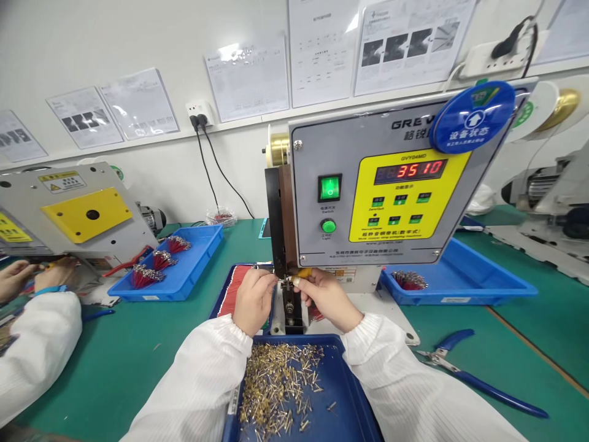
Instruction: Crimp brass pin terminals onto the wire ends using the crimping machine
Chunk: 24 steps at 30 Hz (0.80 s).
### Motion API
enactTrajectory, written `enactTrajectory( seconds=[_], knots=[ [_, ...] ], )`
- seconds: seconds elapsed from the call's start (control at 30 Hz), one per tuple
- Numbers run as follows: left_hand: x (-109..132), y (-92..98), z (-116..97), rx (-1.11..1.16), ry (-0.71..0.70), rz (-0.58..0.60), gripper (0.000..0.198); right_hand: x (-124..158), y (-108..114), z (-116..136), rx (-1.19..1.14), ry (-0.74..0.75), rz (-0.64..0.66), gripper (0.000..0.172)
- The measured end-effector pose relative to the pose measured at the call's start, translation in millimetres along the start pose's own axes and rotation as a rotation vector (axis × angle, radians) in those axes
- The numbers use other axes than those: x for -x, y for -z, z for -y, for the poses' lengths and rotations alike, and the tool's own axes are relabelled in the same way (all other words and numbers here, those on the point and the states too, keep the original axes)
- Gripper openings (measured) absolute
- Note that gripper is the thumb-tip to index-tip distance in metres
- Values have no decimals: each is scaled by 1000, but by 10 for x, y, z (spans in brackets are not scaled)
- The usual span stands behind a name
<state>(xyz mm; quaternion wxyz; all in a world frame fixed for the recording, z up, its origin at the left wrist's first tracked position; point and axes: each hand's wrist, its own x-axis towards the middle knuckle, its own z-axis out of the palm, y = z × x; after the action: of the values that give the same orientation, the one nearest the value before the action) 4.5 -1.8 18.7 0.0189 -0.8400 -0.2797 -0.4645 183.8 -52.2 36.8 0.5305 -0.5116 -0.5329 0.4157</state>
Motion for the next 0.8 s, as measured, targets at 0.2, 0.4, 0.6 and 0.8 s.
enactTrajectory(
  seconds=[0.2, 0.4, 0.6, 0.8],
  knots=[
    [-2, 9, -2, -29, -36, -66, 23, 7, -43, -56, 12, 17, -73, 31],
    [1, 0, 1, -16, -36, -55, 15, 27, -113, -71, 36, 8, -156, 29],
    [10, -12, 4, -37, -26, -15, 17, 34, -123, -59, 49, -22, -167, 27],
    [10, -10, 1, -30, -19, -8, 16, 38, -113, -56, 49, -30, -161, 25]
  ],
)
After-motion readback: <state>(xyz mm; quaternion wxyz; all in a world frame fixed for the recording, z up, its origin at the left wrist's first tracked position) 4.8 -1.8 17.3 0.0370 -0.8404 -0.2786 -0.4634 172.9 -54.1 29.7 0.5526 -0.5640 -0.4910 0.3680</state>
